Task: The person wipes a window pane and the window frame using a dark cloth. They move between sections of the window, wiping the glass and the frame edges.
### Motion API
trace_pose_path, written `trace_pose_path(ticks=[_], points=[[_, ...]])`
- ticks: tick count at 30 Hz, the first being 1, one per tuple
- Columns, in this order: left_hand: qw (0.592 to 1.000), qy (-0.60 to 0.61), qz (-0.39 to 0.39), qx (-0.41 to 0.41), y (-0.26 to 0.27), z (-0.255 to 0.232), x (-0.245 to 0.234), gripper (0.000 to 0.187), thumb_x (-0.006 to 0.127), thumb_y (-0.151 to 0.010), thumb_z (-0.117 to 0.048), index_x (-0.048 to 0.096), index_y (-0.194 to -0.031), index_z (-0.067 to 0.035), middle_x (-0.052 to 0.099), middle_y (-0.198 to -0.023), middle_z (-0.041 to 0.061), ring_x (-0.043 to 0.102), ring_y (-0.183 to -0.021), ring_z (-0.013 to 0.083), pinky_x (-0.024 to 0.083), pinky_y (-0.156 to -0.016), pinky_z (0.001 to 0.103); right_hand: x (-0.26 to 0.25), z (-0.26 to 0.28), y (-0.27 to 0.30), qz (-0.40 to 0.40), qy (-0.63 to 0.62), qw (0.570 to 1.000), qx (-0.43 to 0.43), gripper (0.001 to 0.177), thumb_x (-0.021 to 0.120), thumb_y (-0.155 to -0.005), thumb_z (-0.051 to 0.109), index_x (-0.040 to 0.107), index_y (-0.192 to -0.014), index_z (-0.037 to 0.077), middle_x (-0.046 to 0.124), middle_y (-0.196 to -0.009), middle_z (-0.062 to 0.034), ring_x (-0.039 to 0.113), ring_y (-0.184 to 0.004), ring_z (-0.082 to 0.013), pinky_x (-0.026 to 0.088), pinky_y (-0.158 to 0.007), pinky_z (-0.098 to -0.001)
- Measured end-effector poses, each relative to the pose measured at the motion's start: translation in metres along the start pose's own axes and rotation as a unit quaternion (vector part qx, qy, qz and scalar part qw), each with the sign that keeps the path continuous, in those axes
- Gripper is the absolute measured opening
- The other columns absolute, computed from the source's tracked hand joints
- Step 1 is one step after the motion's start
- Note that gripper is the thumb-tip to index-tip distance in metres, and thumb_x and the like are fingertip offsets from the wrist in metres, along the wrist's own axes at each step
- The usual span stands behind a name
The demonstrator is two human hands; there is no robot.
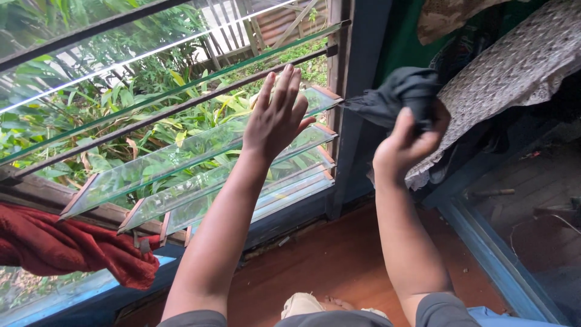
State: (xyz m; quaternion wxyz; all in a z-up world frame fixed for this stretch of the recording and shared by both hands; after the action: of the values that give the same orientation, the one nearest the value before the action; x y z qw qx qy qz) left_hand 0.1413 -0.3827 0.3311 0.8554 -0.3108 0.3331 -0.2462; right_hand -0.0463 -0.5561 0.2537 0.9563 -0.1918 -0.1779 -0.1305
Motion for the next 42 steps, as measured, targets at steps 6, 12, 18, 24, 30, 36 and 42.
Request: trace_pose_path(ticks=[6, 12, 18, 24, 30, 36, 42], points=[[0.996, 0.043, 0.001, 0.072, 0.011, -0.019, 0.005, 0.040, 0.069, -0.099, -0.047, 0.064, -0.088, -0.009, 0.059, -0.140, 0.019, 0.049, -0.141, 0.0323, 0.034, -0.123, 0.052, 0.090, 0.026, 0.028, 0.322, -0.047, 0.934, -0.145, 0.029, 0.073, -0.095, 0.005, 0.065, -0.122, 0.000, 0.068, -0.102, -0.0175, 0.065, -0.100, -0.0233, 0.053, -0.088, -0.0393], [0.996, 0.053, -0.023, 0.074, 0.005, -0.015, -0.002, 0.037, 0.065, -0.101, -0.041, 0.068, -0.087, -0.007, 0.062, -0.130, 0.018, 0.053, -0.135, 0.0319, 0.038, -0.120, 0.049, 0.021, -0.090, -0.036, -0.069, -0.279, 0.932, 0.220, 0.025, 0.073, -0.086, 0.018, 0.076, -0.104, 0.000, 0.080, -0.094, -0.0235, 0.083, -0.081, -0.0360, 0.072, -0.073, -0.0487], [0.996, 0.058, -0.008, 0.074, 0.006, -0.018, 0.000, 0.035, 0.070, -0.096, -0.043, 0.071, -0.086, -0.009, 0.063, -0.127, 0.017, 0.054, -0.132, 0.0323, 0.039, -0.117, 0.049, 0.016, -0.090, 0.004, 0.064, 0.060, 0.993, -0.080, 0.045, 0.079, -0.098, 0.017, 0.055, -0.129, -0.003, 0.059, -0.118, -0.0274, 0.059, -0.114, -0.0350, 0.046, -0.101, -0.0471], [0.996, 0.062, -0.009, 0.059, 0.000, -0.010, -0.009, 0.035, 0.077, -0.089, -0.044, 0.073, -0.080, -0.010, 0.065, -0.118, 0.013, 0.057, -0.127, 0.0285, 0.044, -0.113, 0.043, 0.038, -0.119, 0.055, 0.238, 0.191, 0.873, -0.382, 0.008, 0.069, -0.100, 0.019, 0.067, -0.104, 0.011, 0.066, -0.087, -0.0069, 0.069, -0.079, -0.0333, 0.056, -0.065, -0.0407], [0.996, 0.072, 0.001, 0.051, 0.001, -0.013, -0.010, 0.036, 0.081, -0.088, -0.042, 0.072, -0.081, -0.008, 0.064, -0.118, 0.015, 0.056, -0.127, 0.0306, 0.044, -0.112, 0.045, -0.011, -0.184, 0.051, 0.390, 0.350, 0.836, -0.163, 0.031, 0.072, -0.082, 0.027, 0.072, -0.113, 0.028, 0.073, -0.090, -0.0092, 0.073, -0.086, -0.0399, 0.058, -0.075, -0.0525], [0.991, 0.032, 0.094, 0.085, 0.005, -0.008, 0.005, 0.036, 0.066, -0.106, -0.051, 0.071, -0.089, -0.019, 0.063, -0.136, 0.012, 0.054, -0.134, 0.0283, 0.044, -0.112, 0.041, 0.018, -0.083, 0.062, 0.261, 0.144, 0.917, -0.267, 0.024, 0.068, -0.096, 0.007, 0.063, -0.119, 0.005, 0.073, -0.106, -0.0160, 0.071, -0.092, -0.0389, 0.054, -0.078, -0.0435], [0.989, 0.011, 0.115, 0.094, 0.005, -0.008, 0.010, 0.038, 0.057, -0.110, -0.049, 0.073, -0.097, -0.017, 0.063, -0.138, 0.014, 0.057, -0.130, 0.0295, 0.048, -0.109, 0.043, 0.037, -0.068, 0.058, 0.353, 0.149, 0.886, -0.260, 0.038, 0.060, -0.075, 0.000, 0.076, -0.109, 0.005, 0.076, -0.103, -0.0116, 0.072, -0.094, -0.0331, 0.055, -0.083, -0.0402]])
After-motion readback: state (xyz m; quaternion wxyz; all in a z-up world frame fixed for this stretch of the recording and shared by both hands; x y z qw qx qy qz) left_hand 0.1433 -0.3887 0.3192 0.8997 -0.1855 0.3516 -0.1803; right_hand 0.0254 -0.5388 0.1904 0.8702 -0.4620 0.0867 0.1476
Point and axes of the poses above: each hand's wrist, its own y-axis away from the middle knuckle, its own x-axis out of the palm, z = x × y, the point moved 8 cm from there along -y, towards the middle knuckle
